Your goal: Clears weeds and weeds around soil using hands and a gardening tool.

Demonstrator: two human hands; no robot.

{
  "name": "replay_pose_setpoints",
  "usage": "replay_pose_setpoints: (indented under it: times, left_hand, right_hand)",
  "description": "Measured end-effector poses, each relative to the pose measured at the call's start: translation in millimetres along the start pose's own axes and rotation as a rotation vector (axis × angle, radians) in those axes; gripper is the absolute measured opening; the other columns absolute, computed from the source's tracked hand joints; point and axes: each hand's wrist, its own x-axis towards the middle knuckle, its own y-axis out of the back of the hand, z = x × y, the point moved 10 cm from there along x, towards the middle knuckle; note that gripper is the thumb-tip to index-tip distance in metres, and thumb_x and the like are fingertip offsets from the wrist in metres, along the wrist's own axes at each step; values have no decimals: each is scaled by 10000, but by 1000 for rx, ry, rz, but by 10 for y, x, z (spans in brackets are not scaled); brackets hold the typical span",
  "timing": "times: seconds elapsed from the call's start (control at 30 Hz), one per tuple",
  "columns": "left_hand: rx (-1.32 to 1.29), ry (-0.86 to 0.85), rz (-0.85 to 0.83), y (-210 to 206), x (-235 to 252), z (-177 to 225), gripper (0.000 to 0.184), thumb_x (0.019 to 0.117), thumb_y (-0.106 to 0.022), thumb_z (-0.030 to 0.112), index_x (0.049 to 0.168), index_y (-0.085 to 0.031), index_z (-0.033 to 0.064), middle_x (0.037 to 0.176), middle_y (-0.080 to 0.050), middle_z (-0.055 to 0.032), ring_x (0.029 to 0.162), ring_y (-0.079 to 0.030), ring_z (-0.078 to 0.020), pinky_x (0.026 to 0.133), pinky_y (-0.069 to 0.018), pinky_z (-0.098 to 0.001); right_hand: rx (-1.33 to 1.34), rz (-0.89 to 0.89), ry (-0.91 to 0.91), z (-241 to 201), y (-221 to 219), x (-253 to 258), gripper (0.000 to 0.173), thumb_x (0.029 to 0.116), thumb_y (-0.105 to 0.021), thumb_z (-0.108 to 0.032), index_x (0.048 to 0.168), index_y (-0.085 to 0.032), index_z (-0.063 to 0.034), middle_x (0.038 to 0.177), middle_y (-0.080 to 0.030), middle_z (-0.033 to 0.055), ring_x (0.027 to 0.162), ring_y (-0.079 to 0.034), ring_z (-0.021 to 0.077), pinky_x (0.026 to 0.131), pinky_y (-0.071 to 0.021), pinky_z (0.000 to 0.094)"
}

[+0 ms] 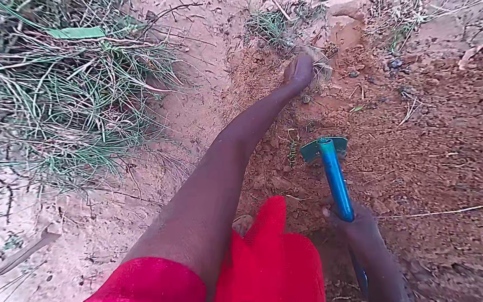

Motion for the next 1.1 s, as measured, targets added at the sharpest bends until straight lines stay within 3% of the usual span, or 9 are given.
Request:
replay_pose_setpoints:
  times: [0.17, 0.37, 0.43, 0.53, 0.73, 0.83, 0.9, 1.0, 1.1]
  left_hand:
    - [10, -149, 69, -137, 73, 84, 312, 1024, -528, 70, 1303, -659, 27, 1454, -550, -204, 1259, -619, -362, 1040, -519, -517]
    - [34, -227, -6, -117, 125, 101, 355, 1051, -487, 101, 1368, -647, 105, 1366, -637, -203, 1303, -592, -378, 1086, -459, -550]
    - [-28, -226, 18, -94, 169, 69, 336, 1058, -498, 123, 1356, -646, 71, 1357, -641, -212, 1308, -590, -379, 1101, -450, -544]
    - [-64, -290, 64, -104, 193, 35, 306, 1051, -526, 131, 1306, -646, 12, 1276, -670, -240, 1247, -626, -400, 1074, -474, -543]
    - [-99, -365, 89, -81, 42, 13, 288, 1035, -518, 65, 1255, -629, -84, 1239, -666, -286, 1239, -623, -416, 1099, -453, -516]
    - [-167, -447, 185, -6, -379, 161, 279, 1000, -552, 30, 1226, -658, -93, 1179, -693, -293, 1156, -667, -436, 1037, -488, -527]
    - [-162, -538, 151, -117, -661, 206, 269, 958, -577, -10, 1197, -667, -97, 1148, -691, -298, 1099, -678, -452, 979, -516, -553]
    - [-96, -426, 68, -196, -564, 25, 334, 988, -542, -2, 1308, -599, -79, 1238, -641, -321, 1150, -646, -482, 995, -503, -585]
    - [-12, -347, 86, 87, -199, 252, 396, 1021, -519, 47, 1411, -517, -23, 1311, -624, -281, 1201, -638, -443, 1015, -500, -559]
  right_hand:
    - [-18, 5, -20, -8, -2, -12, 235, 840, -718, -115, 1072, -713, -81, 680, -559, -103, 525, -456, -23, 504, -390, 173]
    - [-25, 9, -42, -36, -22, -22, 218, 855, -714, -115, 1071, -718, -90, 674, -561, -93, 512, -458, -11, 491, -391, 180]
    - [-15, 10, -39, -48, -26, -19, 214, 859, -713, -110, 1071, -714, -84, 671, -559, -92, 513, -459, -10, 493, -391, 178]
    - [20, 6, -33, -18, -45, -8, 222, 861, -719, -119, 1077, -702, -74, 675, -591, -73, 529, -527, 17, 510, -463, 196]
    - [23, -1, -25, 13, -49, -9, 232, 854, -722, -120, 1081, -710, -74, 674, -589, -82, 520, -502, 7, 499, -433, 192]
    - [18, -3, -16, 35, -37, -11, 235, 839, -727, -138, 1068, -707, -87, 675, -583, -93, 516, -492, -7, 493, -427, 182]
    - [15, -3, 0, 26, -38, -10, 240, 840, -727, -137, 1074, -715, -84, 682, -588, -97, 521, -491, -20, 496, -421, 172]
    - [-1, -6, 9, -7, -59, -25, 233, 853, -727, -123, 1080, -711, -73, 702, -610, -103, 544, -499, -35, 514, -420, 162]
    - [4, -1, -6, 19, -60, -38, 225, 853, -726, -119, 1073, -708, -72, 674, -584, -105, 526, -480, -30, 500, -402, 163]
